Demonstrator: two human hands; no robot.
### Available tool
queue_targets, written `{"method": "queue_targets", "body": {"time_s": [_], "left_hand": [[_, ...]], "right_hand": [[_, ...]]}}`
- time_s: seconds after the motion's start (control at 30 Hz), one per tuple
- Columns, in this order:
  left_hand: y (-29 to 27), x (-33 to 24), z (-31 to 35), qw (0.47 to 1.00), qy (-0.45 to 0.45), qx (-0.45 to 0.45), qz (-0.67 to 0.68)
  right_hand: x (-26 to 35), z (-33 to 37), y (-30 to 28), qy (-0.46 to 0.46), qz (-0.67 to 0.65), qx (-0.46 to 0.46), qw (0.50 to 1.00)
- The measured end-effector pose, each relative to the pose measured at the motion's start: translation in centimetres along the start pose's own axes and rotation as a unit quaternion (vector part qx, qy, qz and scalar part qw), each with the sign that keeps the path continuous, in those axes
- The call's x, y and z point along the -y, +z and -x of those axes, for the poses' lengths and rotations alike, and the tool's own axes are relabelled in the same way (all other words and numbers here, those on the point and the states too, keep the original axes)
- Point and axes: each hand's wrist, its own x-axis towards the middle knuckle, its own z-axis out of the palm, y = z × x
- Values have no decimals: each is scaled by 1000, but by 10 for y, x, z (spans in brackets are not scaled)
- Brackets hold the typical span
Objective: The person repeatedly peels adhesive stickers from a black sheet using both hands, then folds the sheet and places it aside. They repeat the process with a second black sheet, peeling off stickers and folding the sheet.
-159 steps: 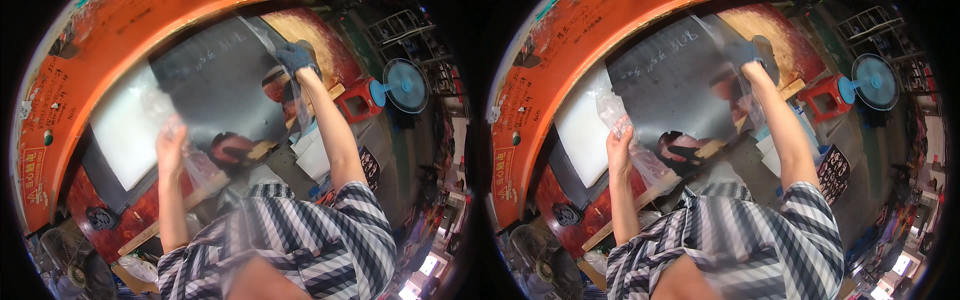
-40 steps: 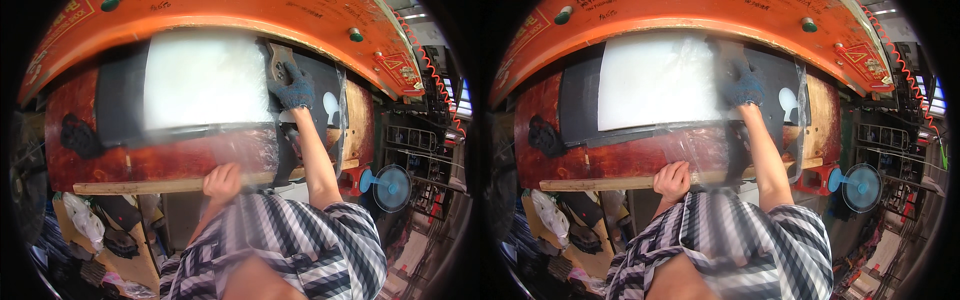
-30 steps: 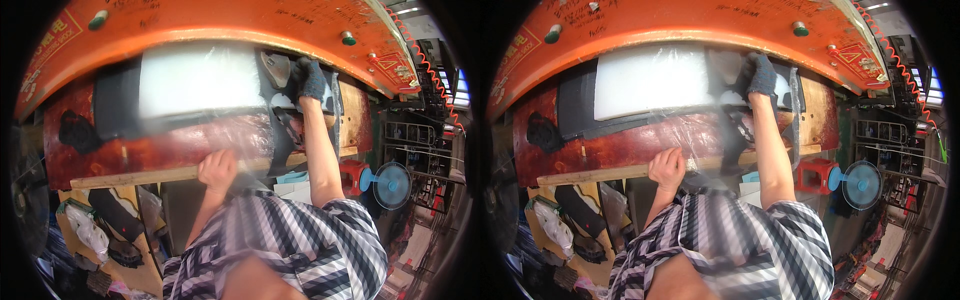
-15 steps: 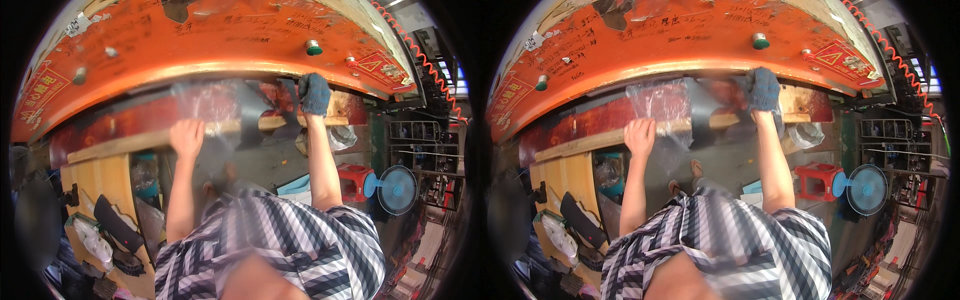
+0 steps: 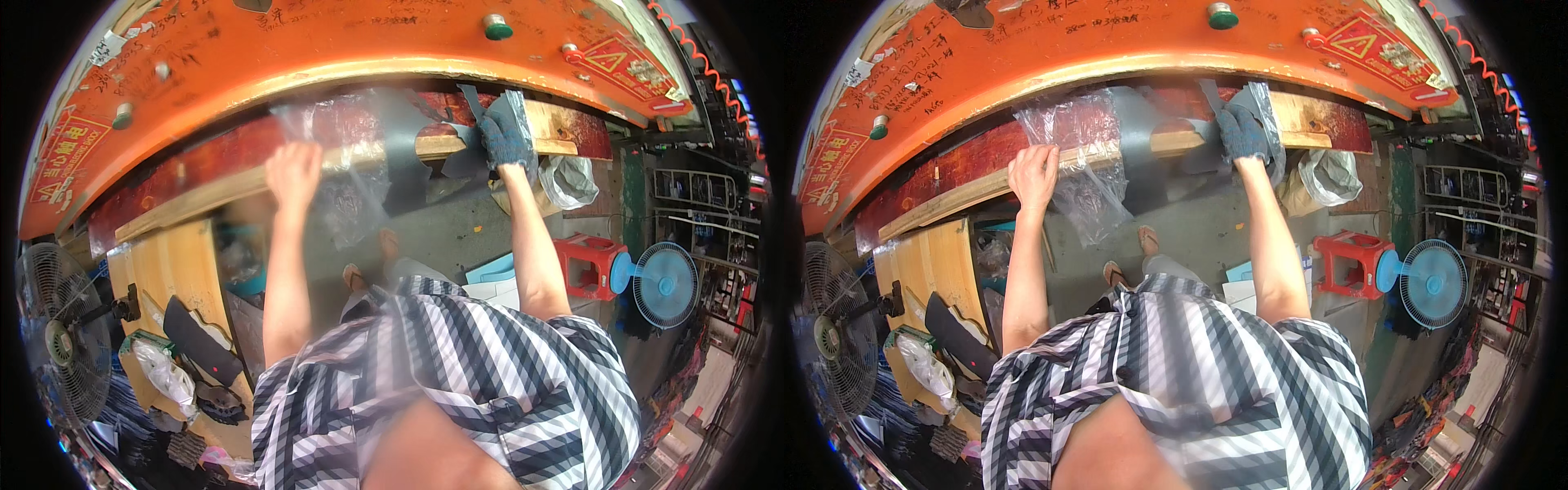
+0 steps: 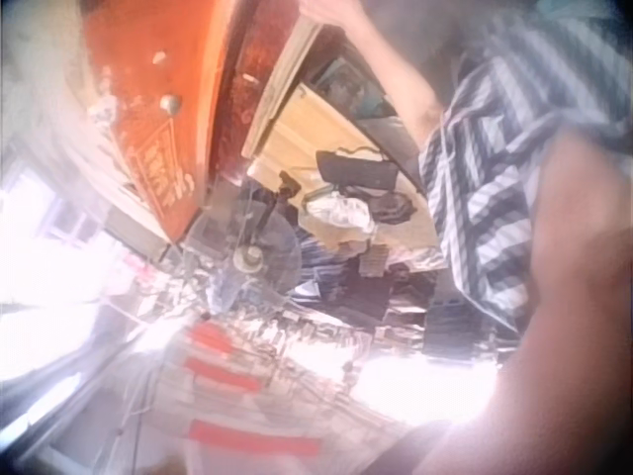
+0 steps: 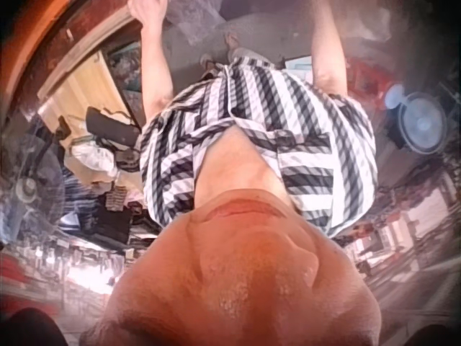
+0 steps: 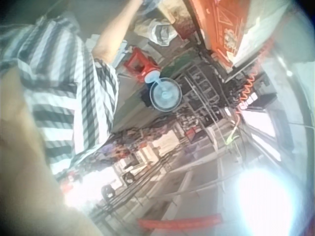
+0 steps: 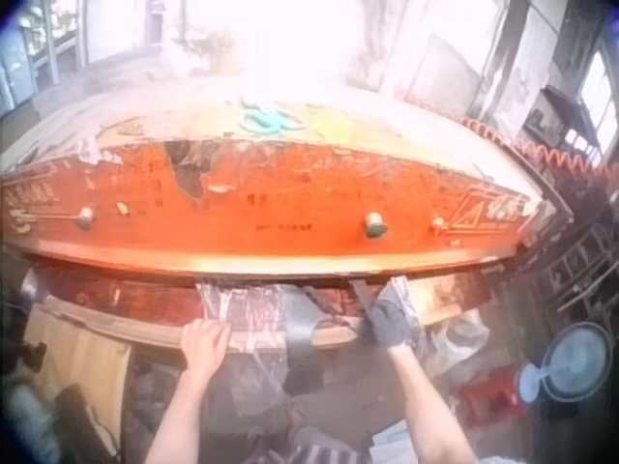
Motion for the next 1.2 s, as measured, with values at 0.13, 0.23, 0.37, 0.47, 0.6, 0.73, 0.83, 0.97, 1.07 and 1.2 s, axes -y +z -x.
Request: {"method": "queue_targets", "body": {"time_s": [0.13,0.23,0.37,0.47,0.6,0.73,0.83,0.97,1.07,1.2], "left_hand": [[-3,1,2,1000,-5,7,26],[-4,3,4,998,-20,27,52],[-10,10,16,998,-27,39,46],[-17,8,29,995,-37,83,30],[-32,-4,51,992,-57,83,78],[-54,-18,75,988,-61,93,112],[-67,-29,93,986,-72,104,109],[-80,-42,119,988,-88,78,100],[-90,-54,140,990,-94,62,81],[-108,-65,168,993,-88,54,61]], "right_hand": [[-7,-6,6,-73,126,-22,989],[-10,0,15,-52,131,-43,989],[-14,13,21,-81,138,-60,985],[-18,26,16,-69,149,-34,986],[-16,59,7,-44,122,-41,991],[5,99,-7,-6,180,-23,983],[33,122,-12,19,228,-62,971],[82,121,-1,-21,139,-96,985],[124,101,23,-67,159,-103,980],[175,72,59,-132,192,12,972]]}}
